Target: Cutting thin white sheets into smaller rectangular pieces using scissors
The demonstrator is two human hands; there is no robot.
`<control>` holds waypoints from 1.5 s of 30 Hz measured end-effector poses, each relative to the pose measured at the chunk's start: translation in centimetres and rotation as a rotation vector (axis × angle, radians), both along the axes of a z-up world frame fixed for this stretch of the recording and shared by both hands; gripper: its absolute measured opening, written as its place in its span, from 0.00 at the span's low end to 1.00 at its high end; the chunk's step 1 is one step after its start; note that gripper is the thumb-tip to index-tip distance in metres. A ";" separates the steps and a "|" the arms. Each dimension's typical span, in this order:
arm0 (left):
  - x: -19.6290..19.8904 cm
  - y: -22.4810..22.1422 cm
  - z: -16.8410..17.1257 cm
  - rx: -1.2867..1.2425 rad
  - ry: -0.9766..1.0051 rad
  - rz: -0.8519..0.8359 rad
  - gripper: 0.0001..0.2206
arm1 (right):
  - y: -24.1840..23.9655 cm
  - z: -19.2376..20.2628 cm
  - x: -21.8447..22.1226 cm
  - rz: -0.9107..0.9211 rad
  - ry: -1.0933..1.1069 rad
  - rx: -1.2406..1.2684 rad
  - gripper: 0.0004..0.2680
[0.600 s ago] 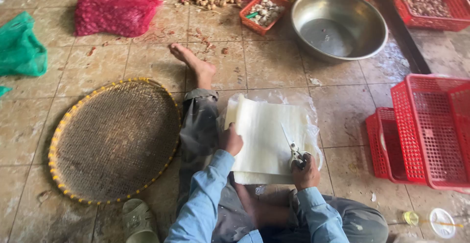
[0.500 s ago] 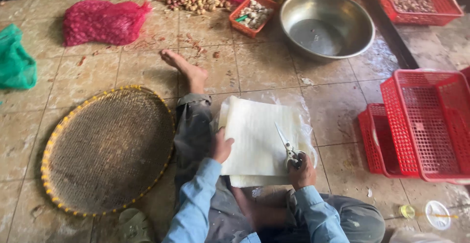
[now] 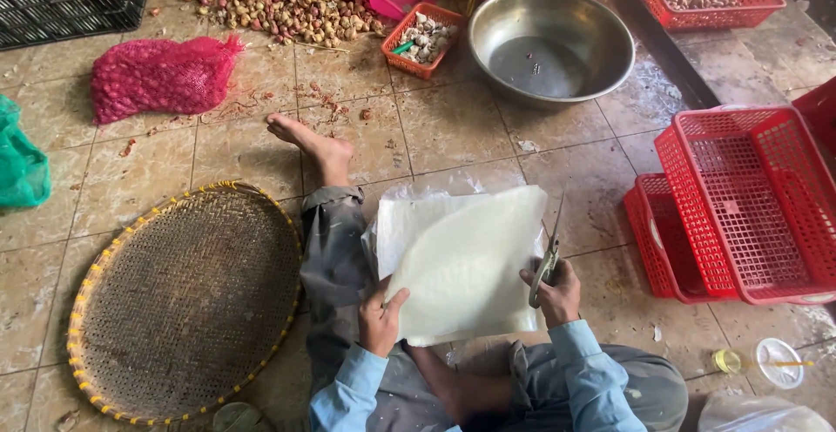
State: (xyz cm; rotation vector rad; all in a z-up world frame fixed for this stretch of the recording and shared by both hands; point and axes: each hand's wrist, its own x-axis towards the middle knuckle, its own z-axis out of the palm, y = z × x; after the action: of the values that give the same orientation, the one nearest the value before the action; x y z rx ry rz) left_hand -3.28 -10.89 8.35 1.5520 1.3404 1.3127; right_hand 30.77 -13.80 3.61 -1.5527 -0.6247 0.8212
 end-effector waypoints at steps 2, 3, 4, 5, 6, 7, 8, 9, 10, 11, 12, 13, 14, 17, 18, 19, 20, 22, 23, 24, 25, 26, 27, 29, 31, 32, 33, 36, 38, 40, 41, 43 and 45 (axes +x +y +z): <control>-0.1 -0.5 0.6 0.122 -0.003 -0.039 0.15 | -0.2 -0.8 0.5 0.020 0.060 0.057 0.16; -0.2 -0.7 0.8 0.242 -0.007 -0.077 0.16 | -0.3 -1.1 0.7 0.042 0.119 0.111 0.14; 0.1 -1.0 2.1 0.244 -0.007 -0.077 0.16 | -0.3 -1.2 0.8 0.042 0.119 0.113 0.14; 0.3 -1.4 3.4 0.294 -0.099 -0.180 0.19 | -0.5 -1.3 0.8 0.030 0.105 0.114 0.13; 0.5 -1.8 4.6 0.343 -0.192 -0.284 0.21 | -0.7 -1.4 0.8 0.017 0.092 0.115 0.13; 0.6 -2.1 5.1 0.339 -0.192 -0.285 0.21 | -0.7 -1.7 0.9 0.016 0.094 0.112 0.13; 0.7 -2.4 5.6 0.336 -0.179 -0.290 0.21 | -0.7 -1.9 1.0 0.030 0.115 0.117 0.13; 0.8 -2.7 6.2 0.332 -0.166 -0.297 0.21 | -0.7 -2.1 1.1 0.043 0.136 0.123 0.13; 0.8 -2.9 6.0 0.329 -0.166 -0.298 0.21 | -0.8 -2.1 1.2 0.041 0.137 0.119 0.13; 0.8 -2.9 5.9 0.322 -0.178 -0.302 0.21 | -0.8 -2.1 1.2 0.073 0.142 0.132 0.13; 0.8 -3.0 5.8 0.314 -0.191 -0.306 0.20 | -0.7 -2.0 1.3 0.105 0.146 0.145 0.13; 0.4 -2.6 4.4 0.313 -0.190 -0.309 0.20 | -0.6 -1.9 1.4 0.101 0.147 0.145 0.13; -0.1 -2.3 2.9 0.255 -0.161 -0.254 0.19 | -0.4 -1.8 1.4 0.120 0.138 0.125 0.12; -0.8 -1.1 1.8 -0.055 -0.094 -0.140 0.15 | -0.4 -1.8 1.5 0.135 0.054 0.086 0.12; -0.8 -0.7 2.0 -0.299 -0.053 -0.067 0.15 | -0.4 -1.7 1.6 0.146 -0.024 0.073 0.12; -0.7 0.0 0.1 -0.302 -0.048 -0.074 0.15 | -0.2 -1.1 1.3 0.137 -0.020 0.071 0.12; -0.5 0.7 -1.8 -0.328 -0.120 -0.057 0.17 | 0.0 -0.5 1.1 0.137 -0.188 0.007 0.12; -0.2 1.8 -4.2 -0.352 -0.191 -0.040 0.20 | 1.0 -0.9 0.8 0.135 -0.353 -0.056 0.12; 0.1 2.1 -4.8 -0.382 -0.122 -0.031 0.21 | 1.3 -2.0 0.9 0.138 -0.442 -0.117 0.10; 0.4 2.4 -5.4 -0.411 -0.054 -0.022 0.23 | 1.6 -3.1 1.0 0.141 -0.531 -0.179 0.09; 0.6 2.5 -5.0 -0.416 -0.052 -0.024 0.23 | 1.8 -3.5 1.0 0.140 -0.529 -0.184 0.09; 0.9 2.6 -4.6 -0.460 0.044 -0.037 0.28 | 2.0 -3.9 1.0 0.153 -0.572 -0.197 0.11; 1.0 2.7 -4.2 -0.503 0.141 -0.050 0.34 | 2.2 -4.3 1.0 0.168 -0.614 -0.209 0.12; 0.9 2.7 -3.3 -0.523 0.141 -0.052 0.32 | 2.4 -3.9 0.9 0.185 -0.626 -0.285 0.11; 0.2 2.9 -4.3 -0.538 0.143 -0.058 0.30 | 2.6 -4.0 1.6 0.196 -0.638 -0.358 0.11; -0.5 3.0 -5.7 -0.497 0.035 -0.030 0.29 | 2.7 -4.3 2.3 0.191 -0.592 -0.346 0.14; -1.0 3.2 -7.2 -0.456 -0.074 -0.003 0.29 | 2.7 -4.6 3.2 0.183 -0.548 -0.334 0.18; -2.0 3.1 -8.2 -0.441 -0.244 0.036 0.29 | 0.7 -2.1 5.5 0.071 -0.527 -0.362 0.15; -2.0 3.3 -7.2 -0.432 -0.322 0.041 0.28 | -1.4 -0.8 5.7 0.065 -0.453 -0.327 0.16; -1.7 3.0 -6.2 -0.430 -0.402 0.051 0.27 | -4.0 2.1 4.7 0.064 -0.381 -0.299 0.18; -1.6 3.1 -5.5 -0.422 -0.442 0.036 0.26 | -5.3 4.2 3.4 0.091 -0.229 -0.244 0.14; -1.8 3.6 -4.2 -0.413 -0.480 0.026 0.25 | -8.3 5.4 1.9 0.121 -0.076 -0.186 0.13; -2.7 4.2 -3.2 -0.483 -0.651 -0.077 0.24 | -11.7 3.2 1.5 0.346 0.112 -0.138 0.10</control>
State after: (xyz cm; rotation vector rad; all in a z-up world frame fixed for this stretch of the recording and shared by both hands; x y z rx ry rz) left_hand -5.98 -6.65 5.15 0.7458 1.0516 1.1843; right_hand 32.27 -25.48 6.79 -1.5305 -0.7800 1.2250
